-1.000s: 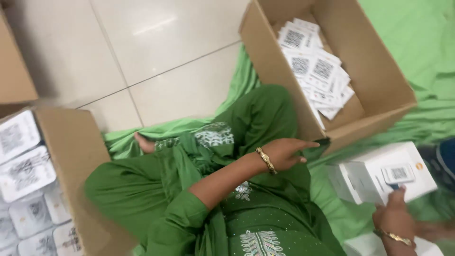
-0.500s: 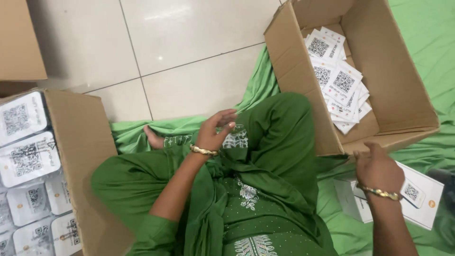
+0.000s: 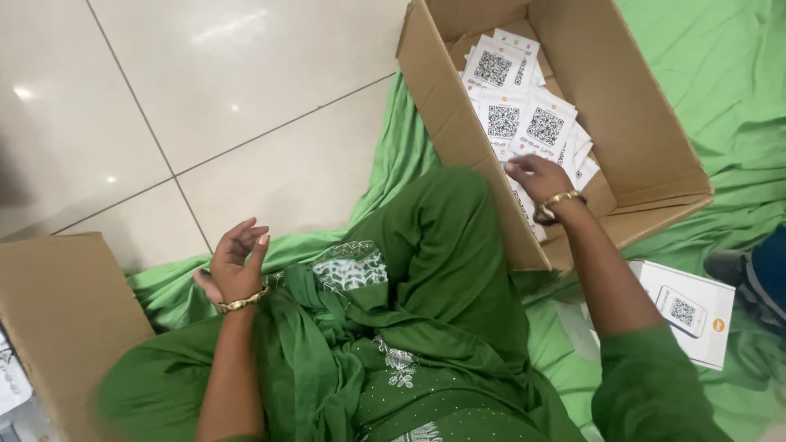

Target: The person packs electronic components (JioAirFiber boxes) into cardboard boxes and organizes small information sheets.

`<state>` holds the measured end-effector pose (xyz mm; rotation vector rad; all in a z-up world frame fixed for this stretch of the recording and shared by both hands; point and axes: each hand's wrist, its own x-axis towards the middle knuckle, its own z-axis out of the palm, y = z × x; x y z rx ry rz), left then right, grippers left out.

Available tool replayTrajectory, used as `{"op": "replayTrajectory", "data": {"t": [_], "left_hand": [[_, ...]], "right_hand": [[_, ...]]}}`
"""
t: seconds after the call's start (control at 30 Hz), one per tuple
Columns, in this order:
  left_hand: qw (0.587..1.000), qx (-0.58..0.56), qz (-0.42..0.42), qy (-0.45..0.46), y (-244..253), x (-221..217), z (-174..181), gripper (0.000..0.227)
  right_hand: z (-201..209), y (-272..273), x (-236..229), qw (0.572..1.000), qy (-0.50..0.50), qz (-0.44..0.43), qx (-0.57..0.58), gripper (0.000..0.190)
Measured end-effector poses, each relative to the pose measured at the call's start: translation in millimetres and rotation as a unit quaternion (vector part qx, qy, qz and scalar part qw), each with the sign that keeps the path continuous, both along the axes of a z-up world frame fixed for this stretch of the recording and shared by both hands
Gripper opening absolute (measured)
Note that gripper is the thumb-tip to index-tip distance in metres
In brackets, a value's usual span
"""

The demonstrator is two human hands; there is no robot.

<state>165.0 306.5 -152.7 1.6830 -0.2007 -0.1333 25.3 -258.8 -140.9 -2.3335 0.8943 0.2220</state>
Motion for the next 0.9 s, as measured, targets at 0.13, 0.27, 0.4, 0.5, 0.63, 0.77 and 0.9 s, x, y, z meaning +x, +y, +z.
{"op": "replayTrajectory", "data": {"t": [0.13, 0.27, 0.4, 0.5, 0.63, 0.77, 0.9], "left_hand": [[1.0, 0.017, 0.02, 0.01, 3.7, 3.2, -6.6, 0.039], [0.998, 0.043, 0.047, 0.019, 1.5, 5.5, -10.1, 0.037], [0.997, 0.052, 0.047, 0.039, 0.0, 10.2, -14.8, 0.037], [0.995, 0.066, 0.049, 0.052, 2.3, 13.0, -18.9, 0.036], [0.993, 0.088, 0.044, 0.061, 1.7, 12.4, -13.4, 0.036], [0.988, 0.147, 0.039, 0.036, -7.3, 5.8, -2.9, 0.034], [0.985, 0.159, -0.02, -0.059, -43.5, 1.2, 24.7, 0.031]], "right_hand": [[-121.7, -77.6, 70.8, 0.965, 0.216, 0.119, -0.095, 0.08], [-97.8, -39.8, 118.5, 0.947, 0.3, 0.045, -0.109, 0.093], [-134.2, -50.7, 142.2, 0.991, 0.101, -0.016, -0.081, 0.104], [-104.2, -33.8, 134.6, 0.997, 0.017, 0.015, -0.08, 0.095], [-39.1, 0.8, 111.4, 0.967, 0.201, 0.084, -0.134, 0.076], [-66.2, -27.5, 88.4, 0.946, 0.249, 0.138, -0.153, 0.076], [-116.1, -79.7, 72.0, 0.933, 0.254, 0.225, -0.123, 0.083]]}}
